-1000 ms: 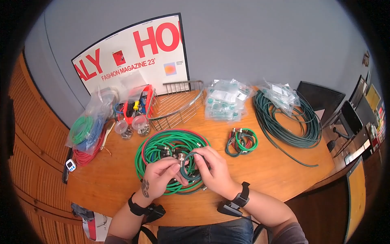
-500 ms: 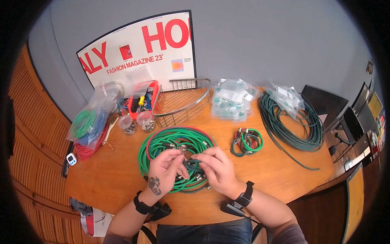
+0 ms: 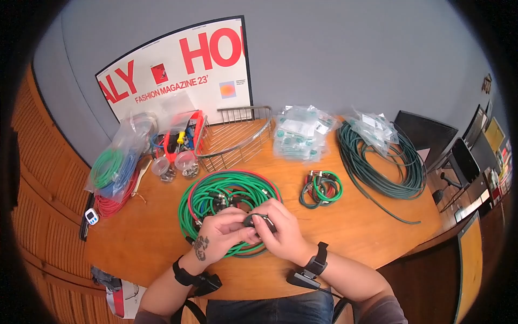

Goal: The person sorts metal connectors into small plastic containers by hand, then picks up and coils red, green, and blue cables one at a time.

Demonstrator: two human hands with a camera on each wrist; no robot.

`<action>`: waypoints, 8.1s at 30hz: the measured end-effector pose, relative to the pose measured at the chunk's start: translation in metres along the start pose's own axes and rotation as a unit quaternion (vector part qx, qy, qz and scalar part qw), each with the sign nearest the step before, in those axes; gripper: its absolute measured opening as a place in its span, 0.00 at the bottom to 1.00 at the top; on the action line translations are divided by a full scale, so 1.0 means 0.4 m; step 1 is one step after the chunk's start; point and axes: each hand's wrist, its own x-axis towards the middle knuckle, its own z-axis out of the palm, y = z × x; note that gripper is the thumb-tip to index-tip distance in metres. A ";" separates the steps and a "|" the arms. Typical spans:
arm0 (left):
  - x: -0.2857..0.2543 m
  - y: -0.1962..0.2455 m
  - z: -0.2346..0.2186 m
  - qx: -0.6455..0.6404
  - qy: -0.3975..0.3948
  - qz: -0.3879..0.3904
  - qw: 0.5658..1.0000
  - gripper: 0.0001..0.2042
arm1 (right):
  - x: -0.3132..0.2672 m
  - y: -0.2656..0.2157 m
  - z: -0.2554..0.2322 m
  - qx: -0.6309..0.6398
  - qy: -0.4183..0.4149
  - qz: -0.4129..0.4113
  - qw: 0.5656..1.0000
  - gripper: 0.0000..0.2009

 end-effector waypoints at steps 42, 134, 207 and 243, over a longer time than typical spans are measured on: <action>-0.004 0.030 0.010 0.445 0.201 0.226 0.843 0.10 | -0.002 0.021 0.009 0.172 -0.062 0.154 0.971 0.08; 0.029 0.025 -0.051 -0.029 0.186 0.084 0.978 0.09 | 0.034 0.069 -0.059 0.470 -0.005 0.322 0.822 0.16; 0.005 0.038 -0.027 0.100 0.170 0.010 0.980 0.17 | 0.001 0.063 -0.027 0.018 0.041 0.086 0.995 0.18; 0.008 0.052 -0.038 0.032 0.139 0.035 0.989 0.16 | 0.010 0.074 -0.040 0.365 -0.057 0.270 0.889 0.24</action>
